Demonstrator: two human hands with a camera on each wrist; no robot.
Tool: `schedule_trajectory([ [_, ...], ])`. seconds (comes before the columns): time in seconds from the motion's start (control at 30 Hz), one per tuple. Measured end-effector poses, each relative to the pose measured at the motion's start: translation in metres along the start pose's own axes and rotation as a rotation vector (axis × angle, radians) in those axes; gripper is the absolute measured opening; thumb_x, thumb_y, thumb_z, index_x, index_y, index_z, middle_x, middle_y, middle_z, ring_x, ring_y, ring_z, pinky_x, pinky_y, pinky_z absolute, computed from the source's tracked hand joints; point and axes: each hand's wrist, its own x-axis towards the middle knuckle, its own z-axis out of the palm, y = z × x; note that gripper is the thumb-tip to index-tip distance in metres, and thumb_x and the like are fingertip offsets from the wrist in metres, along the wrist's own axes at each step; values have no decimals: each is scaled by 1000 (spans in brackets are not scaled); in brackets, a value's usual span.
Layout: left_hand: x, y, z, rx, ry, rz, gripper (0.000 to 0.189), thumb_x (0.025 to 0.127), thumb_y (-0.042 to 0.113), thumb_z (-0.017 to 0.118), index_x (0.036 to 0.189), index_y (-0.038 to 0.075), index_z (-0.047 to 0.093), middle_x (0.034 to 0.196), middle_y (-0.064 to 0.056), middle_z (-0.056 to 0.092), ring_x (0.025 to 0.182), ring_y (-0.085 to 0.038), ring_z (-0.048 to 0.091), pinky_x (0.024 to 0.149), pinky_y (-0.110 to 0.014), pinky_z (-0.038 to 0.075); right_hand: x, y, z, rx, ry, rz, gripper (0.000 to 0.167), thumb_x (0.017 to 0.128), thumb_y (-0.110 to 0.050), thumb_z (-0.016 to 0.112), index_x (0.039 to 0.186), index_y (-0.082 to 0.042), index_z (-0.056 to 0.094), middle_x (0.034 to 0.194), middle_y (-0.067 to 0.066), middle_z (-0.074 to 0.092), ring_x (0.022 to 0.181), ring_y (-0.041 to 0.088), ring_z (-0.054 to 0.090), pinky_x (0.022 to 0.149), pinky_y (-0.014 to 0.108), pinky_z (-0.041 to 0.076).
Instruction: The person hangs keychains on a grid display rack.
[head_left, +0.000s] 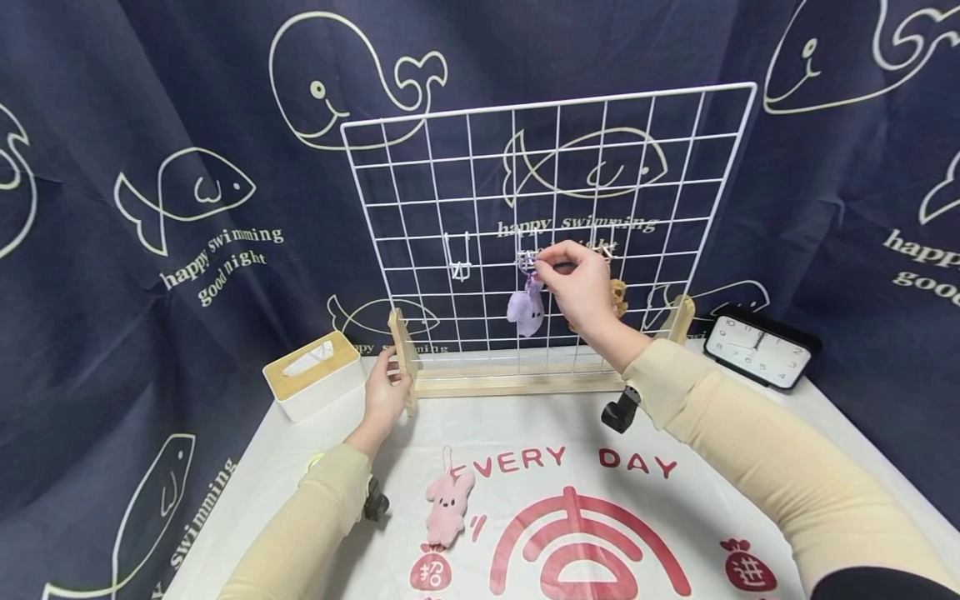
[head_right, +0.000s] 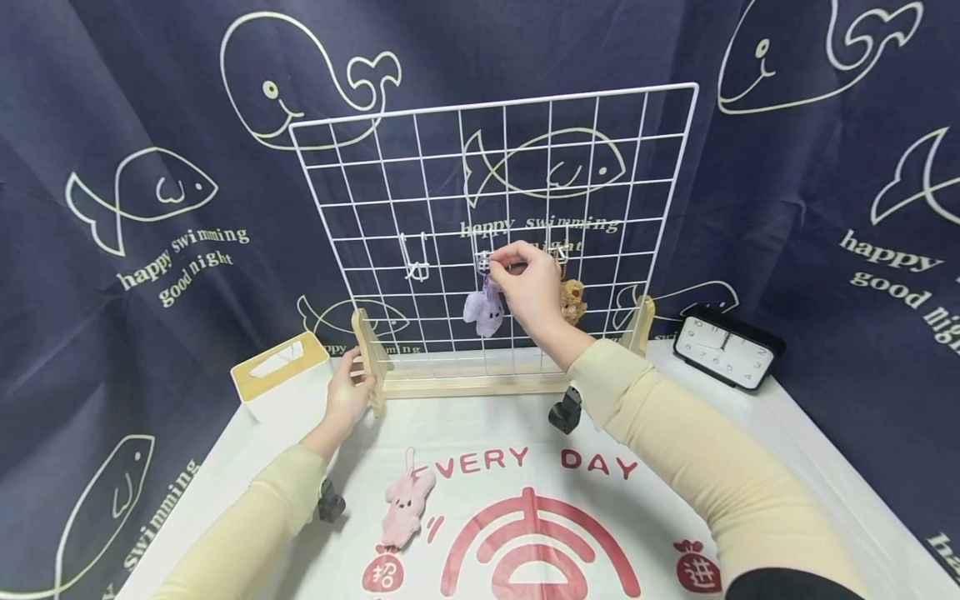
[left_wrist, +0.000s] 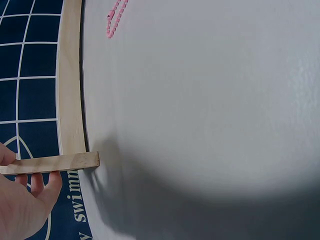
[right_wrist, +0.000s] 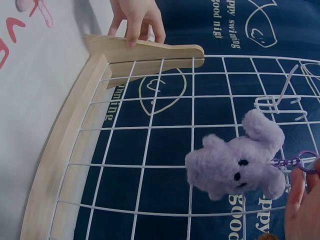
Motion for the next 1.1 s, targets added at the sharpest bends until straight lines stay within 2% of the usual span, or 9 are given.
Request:
schedule_trajectory([
  [0.07, 0, 0, 0, 4, -6, -4, 61, 91, -5, 58, 150, 4, 43, 130, -28, 55, 114, -43, 59, 99, -51, 53, 1, 0, 1, -34, 12, -10, 12, 90, -1, 73, 98, 8, 72, 83, 4, 69, 68, 15, 64, 55, 14, 48],
  [0.3, -1, 0, 0, -12, 8, 8, 61, 90, -7, 58, 148, 3, 45, 128, -29, 56, 112, -44, 60, 99, -52, 54, 2, 0, 3, -134, 44, -12, 10, 90, -8, 74, 97, -1, 75, 89, 7, 72, 76, 20, 66, 64, 16, 51],
  [0.5, -2, 0, 0, -18, 12, 3, 61, 89, -8, 58, 148, 2, 45, 128, -30, 56, 112, -45, 60, 99, -52, 53, 3, 3, 5, -177, 57, -2, 7, 91, -10, 73, 95, -5, 76, 93, 10, 73, 75, 12, 63, 65, 17, 50],
  [0.63, -1, 1, 0, -14, 10, -1, 61, 89, -8, 57, 148, 3, 44, 129, -29, 56, 112, -44, 60, 99, -52, 53, 4, 5, 5, -177, 70, -13, 3, 91, -9, 73, 91, -10, 75, 91, 9, 73, 73, 11, 61, 65, 18, 49],
  [0.93, 0, 1, 1, -3, 7, -10, 61, 90, -8, 58, 148, 3, 44, 130, -29, 56, 113, -44, 60, 99, -53, 54, 4, 5, 4, -174, 63, -31, 10, 90, -5, 74, 99, -1, 72, 90, 12, 71, 73, 10, 60, 67, 17, 49],
  [1.1, -1, 1, 1, -3, 8, -11, 60, 90, -8, 58, 148, 3, 44, 130, -29, 56, 114, -45, 60, 99, -52, 54, 2, 6, 2, -146, 77, -60, 11, 88, 0, 72, 97, 3, 68, 86, 13, 68, 71, 8, 56, 67, 16, 48],
])
